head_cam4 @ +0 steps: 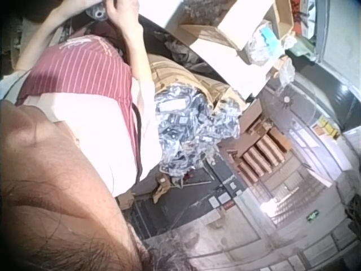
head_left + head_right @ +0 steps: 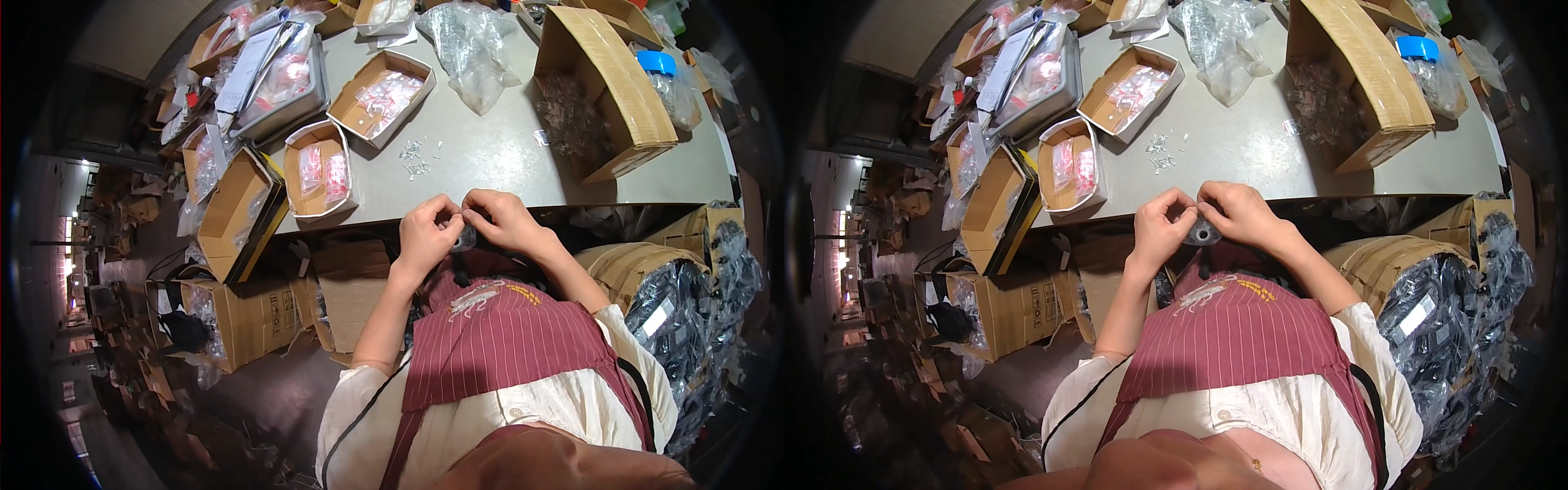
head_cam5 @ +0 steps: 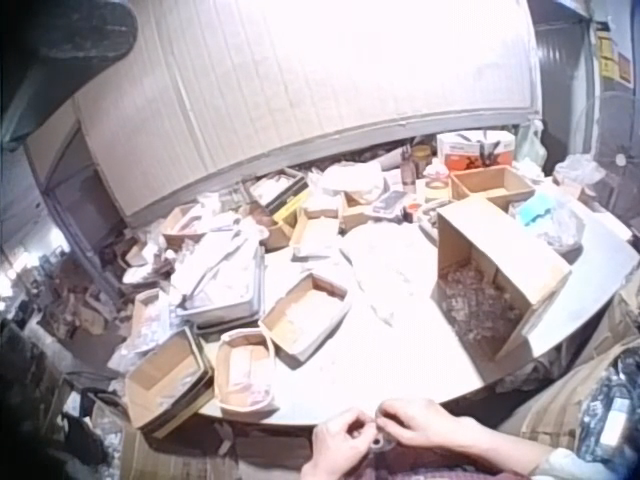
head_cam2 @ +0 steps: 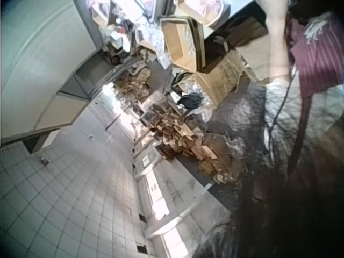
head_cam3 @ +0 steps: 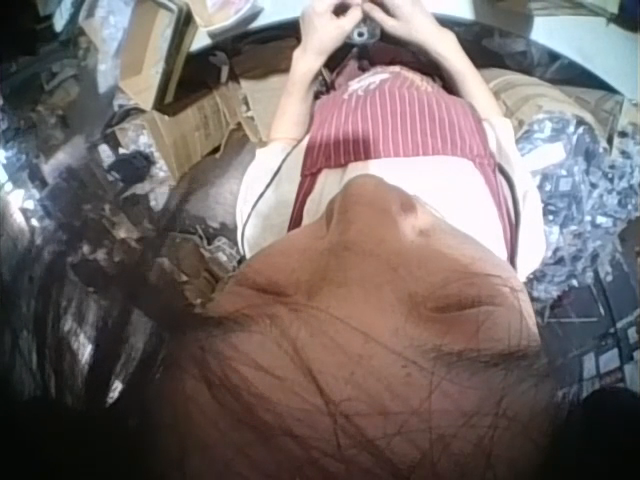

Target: The person places small metal components into a plastic bag by hand and then puts the bag into a larger container.

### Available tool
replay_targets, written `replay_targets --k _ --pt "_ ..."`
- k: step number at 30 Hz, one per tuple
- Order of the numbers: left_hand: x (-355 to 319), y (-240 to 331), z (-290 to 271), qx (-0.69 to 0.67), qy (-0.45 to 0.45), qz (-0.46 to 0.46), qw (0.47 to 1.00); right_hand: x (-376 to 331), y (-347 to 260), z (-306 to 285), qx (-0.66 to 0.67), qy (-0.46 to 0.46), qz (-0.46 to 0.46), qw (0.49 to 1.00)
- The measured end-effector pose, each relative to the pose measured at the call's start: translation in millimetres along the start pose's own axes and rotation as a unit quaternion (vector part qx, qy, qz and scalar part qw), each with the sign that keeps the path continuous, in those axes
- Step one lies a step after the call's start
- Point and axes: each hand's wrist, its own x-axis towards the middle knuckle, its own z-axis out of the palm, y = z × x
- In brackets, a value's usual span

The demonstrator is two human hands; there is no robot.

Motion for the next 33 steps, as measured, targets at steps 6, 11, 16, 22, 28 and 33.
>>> replay_targets --k 6,11,16,22,28,33 --pt "-1 3 -8 -0.014 -0.045 -0.017 0.999 0 2 1 0.004 -0.012 -0.01 1.0" --pt "-4 -11 -9 -0.053 -0.062 -0.008 0.997 -1 3 2 0.1 -0.054 0.032 0.993" --pt "-9 3 -4 -0.004 -0.029 0.003 1.0 -4 4 9 0.164 -0.057 0.061 0.983" --pt "-11 7 -4 0.051 -0.024 0.009 0.998 -4 -3 5 0.056 -0.015 0.048 0.997" --pt "-16 11 -2 0.116 0.015 -0.002 0.993 -4 -6 6 -0.035 0.062 -0.019 0.997" --pt "-7 20 -2 0.148 0.092 0.194 0.965 -1 7 8 0.175 0.079 0.093 0.977"
